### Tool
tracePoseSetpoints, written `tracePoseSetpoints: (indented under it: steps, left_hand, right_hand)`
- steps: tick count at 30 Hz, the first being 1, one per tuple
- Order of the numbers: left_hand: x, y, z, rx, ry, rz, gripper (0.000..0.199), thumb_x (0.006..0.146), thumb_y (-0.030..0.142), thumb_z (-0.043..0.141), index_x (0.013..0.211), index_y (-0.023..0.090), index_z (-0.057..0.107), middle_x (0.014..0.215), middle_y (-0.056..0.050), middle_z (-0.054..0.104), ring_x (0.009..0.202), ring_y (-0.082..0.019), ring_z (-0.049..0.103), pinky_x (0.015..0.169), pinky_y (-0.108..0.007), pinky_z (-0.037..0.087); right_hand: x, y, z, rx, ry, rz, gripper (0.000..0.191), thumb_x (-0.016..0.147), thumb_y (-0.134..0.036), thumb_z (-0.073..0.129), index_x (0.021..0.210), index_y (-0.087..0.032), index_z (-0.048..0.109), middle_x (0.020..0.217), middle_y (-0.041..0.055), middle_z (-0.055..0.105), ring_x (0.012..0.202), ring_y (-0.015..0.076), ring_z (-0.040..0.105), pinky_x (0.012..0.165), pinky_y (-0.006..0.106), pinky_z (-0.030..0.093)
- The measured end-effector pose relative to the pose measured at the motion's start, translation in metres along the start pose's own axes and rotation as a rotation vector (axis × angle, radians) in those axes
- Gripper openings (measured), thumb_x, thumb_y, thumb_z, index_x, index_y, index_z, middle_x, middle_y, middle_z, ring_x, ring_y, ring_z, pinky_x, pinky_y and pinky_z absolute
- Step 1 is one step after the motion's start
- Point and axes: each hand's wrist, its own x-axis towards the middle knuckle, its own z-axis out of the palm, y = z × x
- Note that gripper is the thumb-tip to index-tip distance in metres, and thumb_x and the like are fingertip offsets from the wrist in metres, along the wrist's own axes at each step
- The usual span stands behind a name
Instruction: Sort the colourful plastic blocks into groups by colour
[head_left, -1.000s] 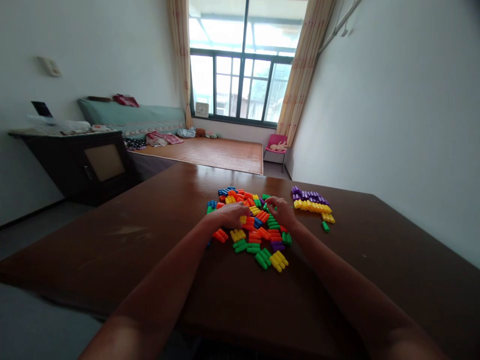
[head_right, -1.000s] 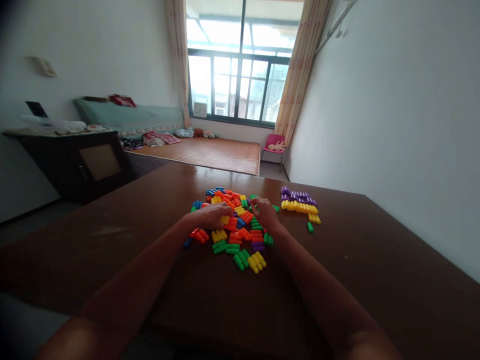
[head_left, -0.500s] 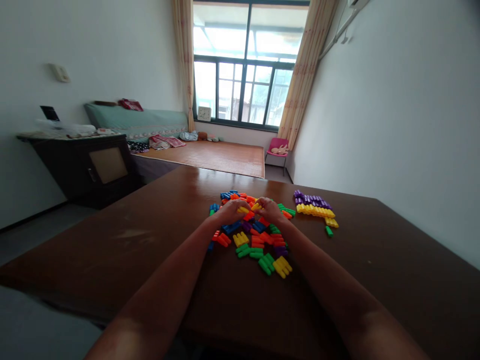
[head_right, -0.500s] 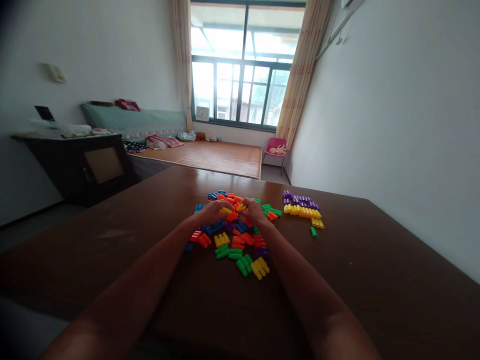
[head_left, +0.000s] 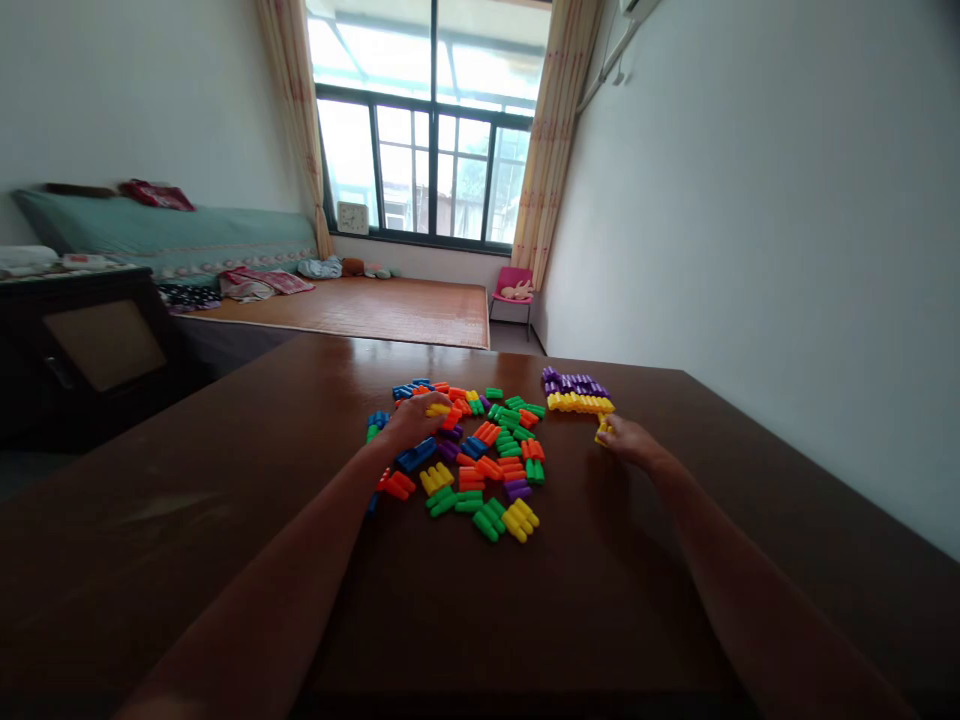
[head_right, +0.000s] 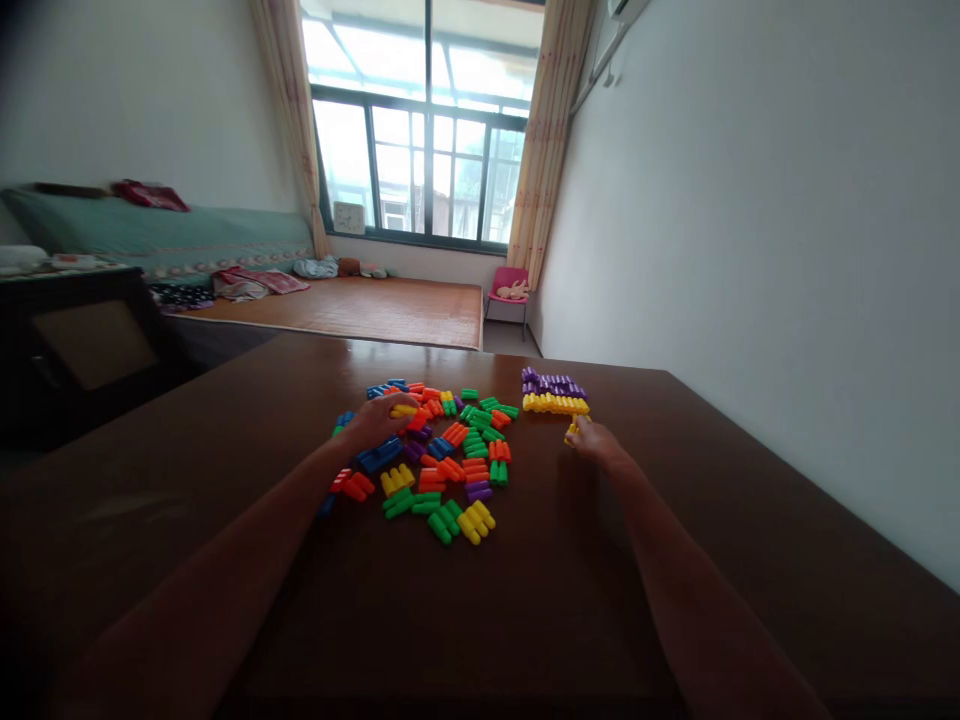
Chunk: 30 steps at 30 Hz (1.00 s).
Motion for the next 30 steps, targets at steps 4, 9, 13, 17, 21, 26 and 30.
tracePoseSetpoints:
  steps: [4,9,13,17,21,26,30]
  left_hand:
    - [-0.002,0.000,0.005,-0.158,-0.023,-0.003,0.034,0.073,0.031,0.057,0.102,0.017,0.070,0.093,-0.004,0.071,0.076,-0.019,0.064,0.069,-0.030,0.051]
    - [-0.004,0.002,0.007,-0.360,-0.045,-0.053,0.039,0.076,0.035,0.059,0.109,0.016,0.067,0.088,-0.004,0.069,0.060,-0.014,0.059,0.056,-0.027,0.049]
    - [-0.004,0.011,0.008,-0.411,-0.025,0.016,0.032,0.074,0.036,0.065,0.099,0.016,0.068,0.088,-0.003,0.069,0.074,-0.016,0.062,0.065,-0.026,0.051]
    - [-0.005,0.021,0.008,-0.516,-0.063,-0.005,0.033,0.071,0.038,0.070,0.096,0.017,0.066,0.084,-0.002,0.069,0.070,-0.014,0.062,0.063,-0.026,0.052]
    - [-0.005,0.023,-0.004,-0.654,0.036,-0.104,0.041,0.070,0.044,0.070,0.099,0.016,0.064,0.086,-0.003,0.069,0.073,-0.015,0.064,0.063,-0.027,0.053]
    - [-0.003,0.016,-0.015,-0.549,0.053,-0.144,0.045,0.072,0.047,0.068,0.103,0.015,0.065,0.086,-0.003,0.069,0.074,-0.015,0.063,0.064,-0.027,0.052]
    - [-0.002,0.014,-0.008,-0.412,0.020,-0.063,0.042,0.075,0.046,0.064,0.105,0.016,0.061,0.090,-0.004,0.067,0.075,-0.016,0.063,0.064,-0.028,0.052]
  right_hand:
    - [-0.005,-0.040,0.017,0.191,-0.060,-0.181,0.015,0.081,-0.032,0.054,0.086,-0.019,0.060,0.081,0.0040,0.066,0.075,0.0172,0.060,0.066,0.025,0.044]
    - [-0.009,-0.132,0.020,0.399,-0.002,-0.424,0.032,0.082,-0.027,0.049,0.111,-0.021,0.061,0.076,-0.0002,0.065,0.061,0.0133,0.055,0.061,0.024,0.043]
    - [-0.012,-0.183,0.024,0.472,-0.068,-0.535,0.031,0.078,-0.037,0.061,0.104,-0.023,0.067,0.076,0.0004,0.067,0.065,0.0150,0.058,0.061,0.025,0.044]
    - [-0.016,-0.195,0.034,0.484,-0.065,-0.496,0.032,0.078,-0.048,0.061,0.095,-0.022,0.070,0.071,0.0012,0.066,0.063,0.0167,0.059,0.059,0.026,0.044]
    - [-0.018,-0.181,0.037,0.519,-0.083,-0.462,0.033,0.080,-0.051,0.058,0.092,-0.022,0.067,0.064,-0.0010,0.061,0.057,0.0149,0.058,0.058,0.026,0.044]
    - [-0.005,-0.157,0.026,0.512,-0.234,-0.429,0.037,0.078,-0.045,0.062,0.104,-0.020,0.057,0.070,-0.0006,0.061,0.056,0.0145,0.057,0.053,0.026,0.045]
    - [0.022,-0.116,-0.001,0.501,-0.098,-0.351,0.024,0.085,-0.033,0.051,0.103,-0.017,0.052,0.078,0.0028,0.061,0.062,0.0132,0.057,0.057,0.025,0.045]
